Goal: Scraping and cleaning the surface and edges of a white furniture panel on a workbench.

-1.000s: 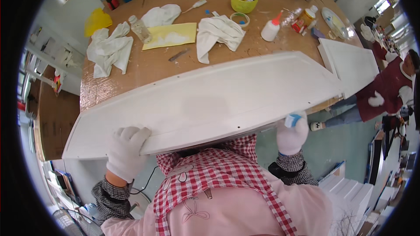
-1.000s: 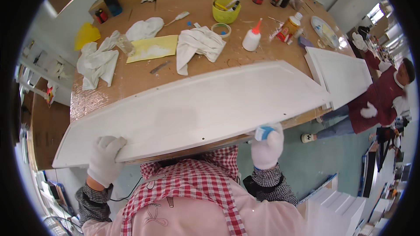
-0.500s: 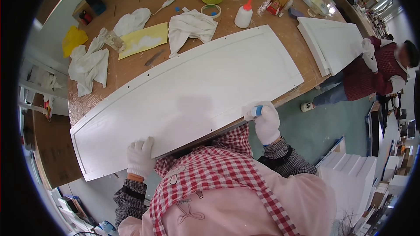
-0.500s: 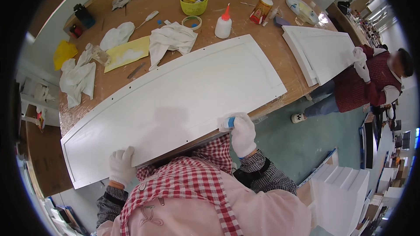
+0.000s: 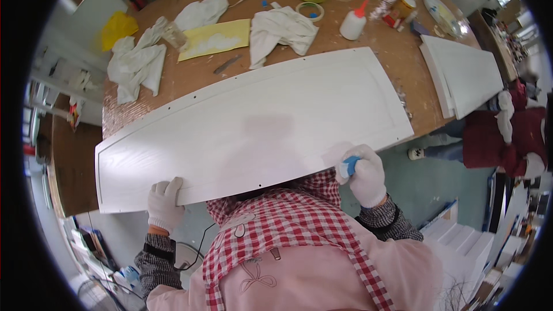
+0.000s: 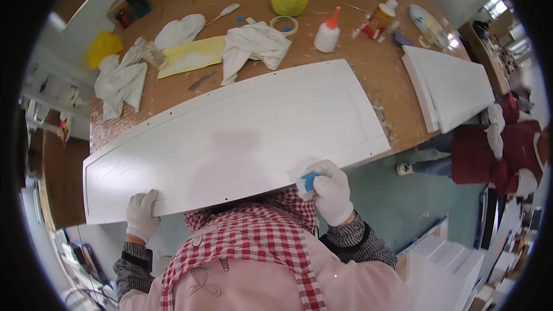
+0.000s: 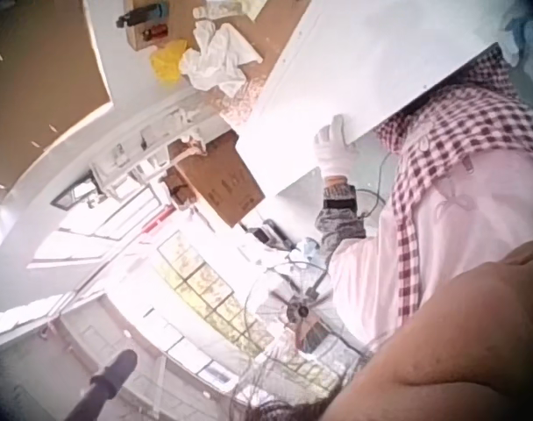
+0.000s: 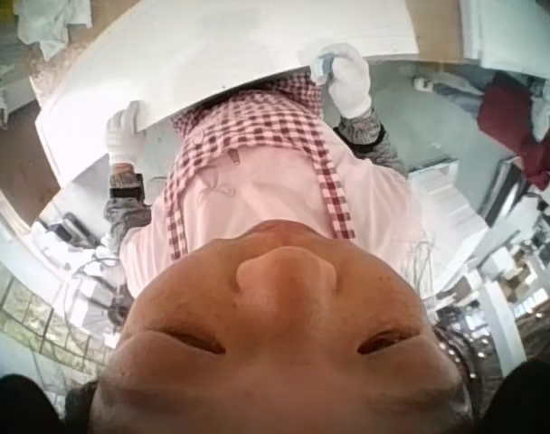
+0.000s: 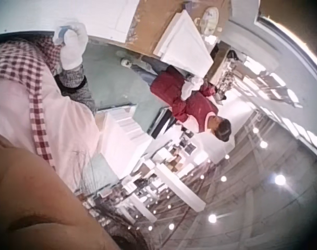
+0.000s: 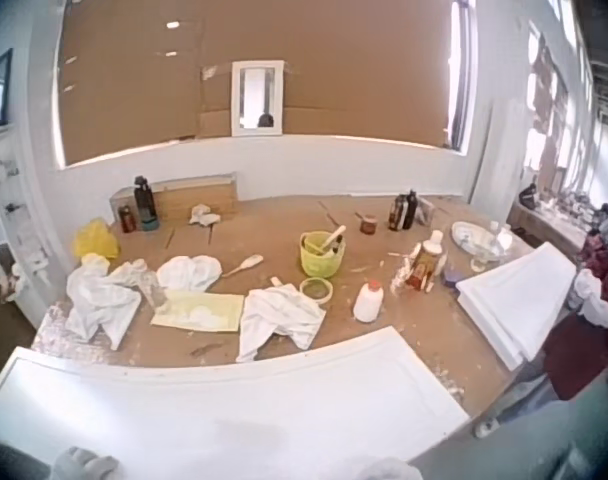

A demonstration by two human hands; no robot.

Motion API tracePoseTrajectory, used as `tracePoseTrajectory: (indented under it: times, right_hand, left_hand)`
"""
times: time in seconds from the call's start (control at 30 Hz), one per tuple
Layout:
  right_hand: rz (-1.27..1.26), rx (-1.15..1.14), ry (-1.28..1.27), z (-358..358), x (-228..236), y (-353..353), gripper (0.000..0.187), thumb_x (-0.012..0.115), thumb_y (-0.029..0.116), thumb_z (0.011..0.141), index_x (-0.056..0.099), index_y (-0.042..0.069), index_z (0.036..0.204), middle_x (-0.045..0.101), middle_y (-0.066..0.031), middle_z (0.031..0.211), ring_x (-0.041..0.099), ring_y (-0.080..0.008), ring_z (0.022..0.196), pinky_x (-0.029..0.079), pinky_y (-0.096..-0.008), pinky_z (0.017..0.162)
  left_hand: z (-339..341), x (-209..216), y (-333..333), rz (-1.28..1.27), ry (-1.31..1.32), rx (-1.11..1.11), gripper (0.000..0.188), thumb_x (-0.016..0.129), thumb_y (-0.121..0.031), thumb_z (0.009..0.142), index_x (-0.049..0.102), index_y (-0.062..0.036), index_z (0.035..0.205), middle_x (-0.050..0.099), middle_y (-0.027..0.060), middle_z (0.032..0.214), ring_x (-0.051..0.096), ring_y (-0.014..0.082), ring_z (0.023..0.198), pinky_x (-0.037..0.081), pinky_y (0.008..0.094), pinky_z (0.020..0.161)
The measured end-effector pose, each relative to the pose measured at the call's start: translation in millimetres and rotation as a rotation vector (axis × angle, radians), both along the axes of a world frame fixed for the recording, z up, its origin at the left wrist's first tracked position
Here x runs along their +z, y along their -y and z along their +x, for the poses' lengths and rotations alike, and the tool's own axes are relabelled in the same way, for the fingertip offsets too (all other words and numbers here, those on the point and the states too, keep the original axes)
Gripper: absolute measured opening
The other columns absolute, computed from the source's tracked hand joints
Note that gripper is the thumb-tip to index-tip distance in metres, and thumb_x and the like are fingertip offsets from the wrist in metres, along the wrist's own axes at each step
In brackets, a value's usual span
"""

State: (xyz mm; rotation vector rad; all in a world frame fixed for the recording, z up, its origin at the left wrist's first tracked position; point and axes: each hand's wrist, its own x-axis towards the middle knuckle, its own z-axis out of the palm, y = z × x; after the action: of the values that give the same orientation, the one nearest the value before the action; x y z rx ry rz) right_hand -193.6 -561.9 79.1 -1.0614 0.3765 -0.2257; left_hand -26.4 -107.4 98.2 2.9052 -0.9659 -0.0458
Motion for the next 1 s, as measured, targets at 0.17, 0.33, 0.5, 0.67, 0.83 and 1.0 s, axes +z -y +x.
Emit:
tracePoseTrajectory:
  times: [0.17, 0.33, 0.5, 0.67, 0.83, 1.0]
  right_hand:
    - [-0.030, 0.014, 0.072, 17, -3, 6, 0.024, 0.063, 0.022, 0.094, 0.056, 0.000, 0.095, 0.061, -0.0112, 0.082, 0.060, -0.0203, 0.068, 0.050, -0.0310, 0.061]
    - [-0.229, -0.056, 0.105, 61, -47, -4, 0.020, 0.042, 0.008, 0.098, 0.056, -0.003, 0.106, 0.063, -0.0116, 0.090, 0.062, -0.0197, 0.077, 0.055, -0.0361, 0.072]
    - [0.040, -0.071, 0.029, 97, -50, -10, 0.021, 0.042, 0.011, 0.099, 0.056, -0.004, 0.106, 0.064, -0.0131, 0.092, 0.063, -0.0212, 0.077, 0.055, -0.0370, 0.073]
    - [-0.038, -0.026, 0.071, 123, -59, 4, 0.022, 0.047, 0.016, 0.099, 0.056, -0.003, 0.106, 0.065, -0.0142, 0.090, 0.063, -0.0215, 0.074, 0.054, -0.0370, 0.071]
    - [0.028, 0.027, 0.074, 132, -59, 7, 0.022, 0.049, 0.019, 0.101, 0.057, -0.001, 0.104, 0.066, -0.0140, 0.089, 0.062, -0.0212, 0.072, 0.054, -0.0358, 0.069]
    - [-0.101, 0.120, 0.067, 135, -52, 12, 0.025, 0.048, 0.023, 0.102, 0.059, 0.001, 0.098, 0.065, -0.0130, 0.088, 0.061, -0.0207, 0.071, 0.053, -0.0359, 0.069]
  left_hand:
    - [-2, -19, -40, 0.183, -0.074, 0.168, 0.069, 0.078, -0.008, 0.067, 0.057, -0.0169, 0.132, 0.063, 0.0106, 0.107, 0.060, 0.0363, 0.101, 0.052, 0.0454, 0.086]
    - [3, -35, -81, 0.301, -0.046, 0.270, 0.065, 0.076, -0.012, 0.076, 0.053, -0.0176, 0.137, 0.063, 0.0117, 0.109, 0.060, 0.0369, 0.101, 0.053, 0.0464, 0.087]
    - [12, -34, -71, 0.344, -0.121, 0.359, 0.063, 0.076, -0.017, 0.081, 0.049, -0.0175, 0.138, 0.063, 0.0130, 0.111, 0.061, 0.0375, 0.103, 0.053, 0.0469, 0.088]
    - [24, -11, -39, 0.370, -0.238, 0.354, 0.066, 0.076, -0.019, 0.081, 0.045, -0.0178, 0.140, 0.063, 0.0146, 0.112, 0.061, 0.0371, 0.104, 0.053, 0.0471, 0.088]
    - [66, 13, -9, -0.114, -0.597, 0.318, 0.062, 0.079, -0.029, 0.083, 0.058, -0.0070, 0.137, 0.062, 0.0192, 0.123, 0.061, 0.0355, 0.117, 0.050, 0.0451, 0.101]
    - [147, 0, 101, -0.234, -0.269, 0.170, 0.055, 0.072, -0.039, 0.086, 0.064, -0.0067, 0.130, 0.063, 0.0172, 0.128, 0.061, 0.0344, 0.118, 0.048, 0.0418, 0.104]
